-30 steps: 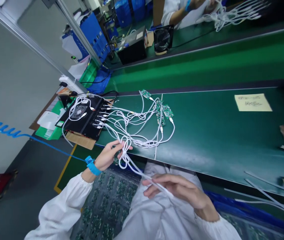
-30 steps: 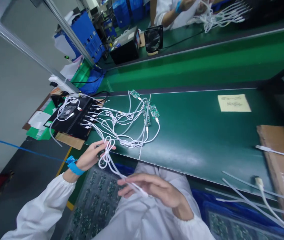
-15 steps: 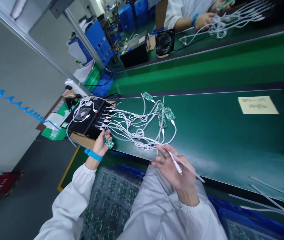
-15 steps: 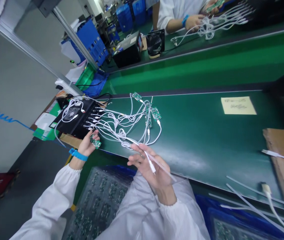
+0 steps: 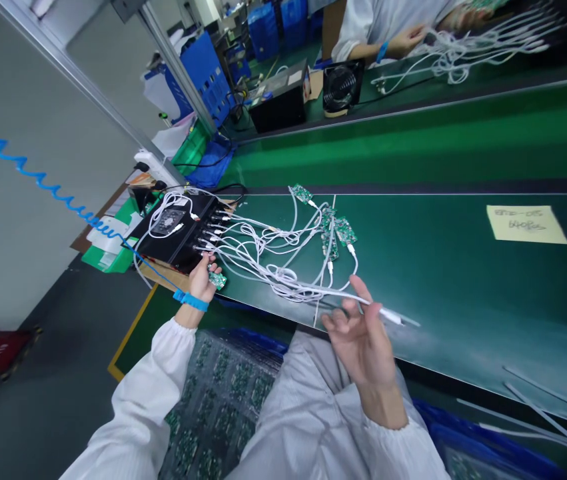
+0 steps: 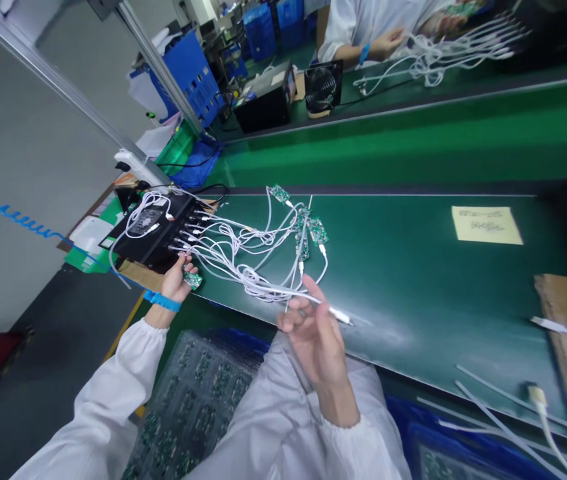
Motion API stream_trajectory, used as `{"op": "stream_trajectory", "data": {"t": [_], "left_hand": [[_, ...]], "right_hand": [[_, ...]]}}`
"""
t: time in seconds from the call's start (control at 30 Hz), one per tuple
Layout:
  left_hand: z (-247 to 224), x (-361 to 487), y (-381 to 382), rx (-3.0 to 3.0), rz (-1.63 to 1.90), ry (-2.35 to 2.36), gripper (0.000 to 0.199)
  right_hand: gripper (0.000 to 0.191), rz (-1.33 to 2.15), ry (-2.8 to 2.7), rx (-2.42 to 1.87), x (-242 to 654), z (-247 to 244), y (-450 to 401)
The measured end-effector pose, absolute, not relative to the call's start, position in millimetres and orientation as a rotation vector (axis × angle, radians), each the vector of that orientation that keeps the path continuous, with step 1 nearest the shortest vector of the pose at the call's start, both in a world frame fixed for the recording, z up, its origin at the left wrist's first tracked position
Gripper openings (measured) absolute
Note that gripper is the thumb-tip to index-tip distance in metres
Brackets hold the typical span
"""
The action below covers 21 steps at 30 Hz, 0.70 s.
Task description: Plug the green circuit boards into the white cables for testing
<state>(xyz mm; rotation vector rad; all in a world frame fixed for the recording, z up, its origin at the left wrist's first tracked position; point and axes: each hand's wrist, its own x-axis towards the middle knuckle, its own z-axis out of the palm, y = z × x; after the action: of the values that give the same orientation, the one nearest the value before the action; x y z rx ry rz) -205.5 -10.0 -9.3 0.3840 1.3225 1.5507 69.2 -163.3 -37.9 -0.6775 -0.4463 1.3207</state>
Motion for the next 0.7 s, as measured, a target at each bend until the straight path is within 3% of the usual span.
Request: {"op": "stream_trajectory", "data": {"t": [0.23,0.4,0.5,0.6,0.7], "left_hand": [[0,-202,-7,0.341,1.497,1.316,0.022],[13,-204,-26,0.322,1.26,1.327,0.031],[27,-200,-51,0.416,1.28,1.289,0.025],[50,-176,-71,0.646,1.438,1.139,0.02],[74,-128,-73,0.738,1.366,0.962,0.025]], "right_hand": [[0.044,1.128,-0.375,-0.823,65,-39,-152],[0.046,0.992,-0.313,-0.951,62,-45,-136],[0.053,0.974,-0.279,-0.966,59,-45,-125],[0.042,0.949,-0.284,-0.938,54,-38,-122],[0.032,0.89,-0.407,-0.999,46,-27,-130]]}}
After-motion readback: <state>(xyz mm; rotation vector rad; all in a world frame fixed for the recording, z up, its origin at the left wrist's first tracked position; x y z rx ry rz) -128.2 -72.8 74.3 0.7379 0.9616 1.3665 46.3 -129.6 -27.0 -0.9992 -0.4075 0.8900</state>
